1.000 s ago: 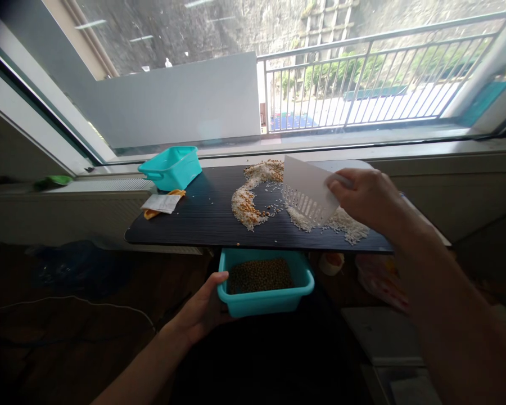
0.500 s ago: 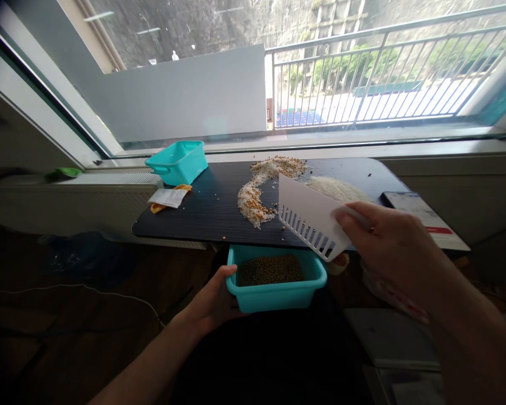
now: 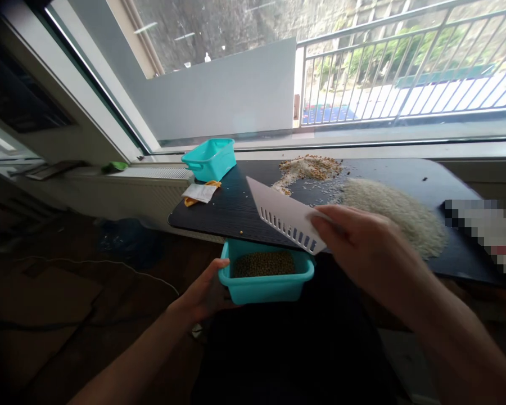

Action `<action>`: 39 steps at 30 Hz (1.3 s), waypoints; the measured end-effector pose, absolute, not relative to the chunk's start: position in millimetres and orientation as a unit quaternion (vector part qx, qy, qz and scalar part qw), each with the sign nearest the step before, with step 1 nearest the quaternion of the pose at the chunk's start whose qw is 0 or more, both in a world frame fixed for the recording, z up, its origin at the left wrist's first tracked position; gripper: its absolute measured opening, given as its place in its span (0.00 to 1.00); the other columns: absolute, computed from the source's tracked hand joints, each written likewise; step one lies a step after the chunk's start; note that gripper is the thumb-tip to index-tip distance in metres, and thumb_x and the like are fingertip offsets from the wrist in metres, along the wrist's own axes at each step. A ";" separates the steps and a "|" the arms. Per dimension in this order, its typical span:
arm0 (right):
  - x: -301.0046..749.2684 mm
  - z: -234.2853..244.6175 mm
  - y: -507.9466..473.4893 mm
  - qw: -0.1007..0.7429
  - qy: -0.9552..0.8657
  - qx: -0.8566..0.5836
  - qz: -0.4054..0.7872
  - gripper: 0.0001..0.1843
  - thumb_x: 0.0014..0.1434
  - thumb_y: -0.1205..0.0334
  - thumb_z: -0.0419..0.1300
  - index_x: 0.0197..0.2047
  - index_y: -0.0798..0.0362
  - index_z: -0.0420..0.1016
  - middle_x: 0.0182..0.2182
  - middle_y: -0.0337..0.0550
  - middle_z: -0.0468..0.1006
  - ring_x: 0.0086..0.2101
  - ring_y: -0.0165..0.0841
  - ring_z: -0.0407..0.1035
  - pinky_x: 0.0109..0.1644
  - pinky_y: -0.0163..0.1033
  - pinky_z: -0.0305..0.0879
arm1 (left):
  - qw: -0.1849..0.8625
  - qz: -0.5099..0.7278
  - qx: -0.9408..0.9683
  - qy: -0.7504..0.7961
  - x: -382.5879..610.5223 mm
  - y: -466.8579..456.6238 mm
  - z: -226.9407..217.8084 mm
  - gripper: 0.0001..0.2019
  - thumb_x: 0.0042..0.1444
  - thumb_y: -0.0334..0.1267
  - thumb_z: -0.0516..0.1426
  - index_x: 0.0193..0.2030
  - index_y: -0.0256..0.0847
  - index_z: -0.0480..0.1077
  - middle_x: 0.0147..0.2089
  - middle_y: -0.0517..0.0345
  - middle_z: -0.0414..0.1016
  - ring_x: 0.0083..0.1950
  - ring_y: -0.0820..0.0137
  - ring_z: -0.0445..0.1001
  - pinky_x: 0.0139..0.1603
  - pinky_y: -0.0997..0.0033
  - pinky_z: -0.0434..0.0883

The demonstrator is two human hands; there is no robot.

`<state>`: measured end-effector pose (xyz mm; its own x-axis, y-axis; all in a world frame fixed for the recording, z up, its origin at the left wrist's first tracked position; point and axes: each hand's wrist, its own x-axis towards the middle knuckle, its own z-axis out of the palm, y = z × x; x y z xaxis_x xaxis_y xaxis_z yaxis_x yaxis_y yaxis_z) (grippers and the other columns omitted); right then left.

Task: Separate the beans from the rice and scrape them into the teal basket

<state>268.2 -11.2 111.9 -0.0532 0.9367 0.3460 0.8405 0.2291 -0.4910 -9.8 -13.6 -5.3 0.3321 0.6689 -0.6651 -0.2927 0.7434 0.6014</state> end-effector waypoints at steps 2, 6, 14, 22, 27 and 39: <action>247.2 112.3 5.9 0.287 -0.764 -0.572 0.079 0.20 0.61 0.45 0.50 0.37 0.45 0.79 0.29 0.40 0.82 0.27 0.36 0.73 0.30 0.38 0.63 | 0.777 0.310 0.193 0.514 -21.6 -11.9 -4.7 0.24 0.55 0.52 0.54 0.53 0.38 0.68 0.41 0.50 0.78 0.37 0.63 0.76 0.41 0.62 0.72; 215.5 112.5 25.3 0.245 -0.820 -0.514 0.058 0.21 0.63 0.48 0.47 0.39 0.45 0.80 0.35 0.42 0.83 0.32 0.38 0.74 0.33 0.39 0.63 | 0.756 0.331 0.192 0.531 -38.7 -11.3 -1.9 0.24 0.55 0.52 0.54 0.53 0.37 0.68 0.41 0.48 0.79 0.37 0.63 0.77 0.39 0.64 0.73; 262.6 107.1 -18.8 0.314 -0.758 -0.567 0.067 0.17 0.60 0.46 0.52 0.43 0.40 0.79 0.32 0.38 0.82 0.28 0.37 0.74 0.32 0.41 0.67 | 0.747 0.332 0.203 0.539 -37.8 -27.9 -2.5 0.25 0.55 0.52 0.55 0.54 0.37 0.67 0.43 0.48 0.79 0.36 0.65 0.77 0.40 0.65 0.72; 318.1 103.7 -31.3 0.329 -0.627 -0.705 0.035 0.19 0.55 0.43 0.52 0.36 0.42 0.80 0.22 0.37 0.78 0.23 0.39 0.71 0.26 0.41 0.63 | 0.796 0.270 0.222 0.494 19.9 -30.0 -8.1 0.34 0.46 0.58 0.59 0.56 0.39 0.66 0.47 0.47 0.77 0.46 0.58 0.75 0.45 0.62 0.69; 312.5 99.9 -18.8 0.307 -0.663 -0.681 0.041 0.23 0.58 0.42 0.51 0.41 0.46 0.81 0.28 0.42 0.82 0.26 0.39 0.73 0.29 0.41 0.64 | 0.807 0.244 0.224 0.490 39.9 -26.6 -9.9 0.32 0.46 0.58 0.58 0.53 0.38 0.68 0.47 0.47 0.77 0.45 0.59 0.74 0.44 0.63 0.69; 318.9 102.6 -22.9 0.286 -0.733 -0.617 -0.006 0.20 0.62 0.46 0.51 0.40 0.46 0.80 0.34 0.39 0.83 0.31 0.35 0.75 0.32 0.38 0.63 | 0.805 0.238 0.226 0.495 43.8 -26.2 -6.8 0.28 0.54 0.54 0.52 0.56 0.40 0.66 0.50 0.48 0.76 0.44 0.62 0.74 0.45 0.64 0.69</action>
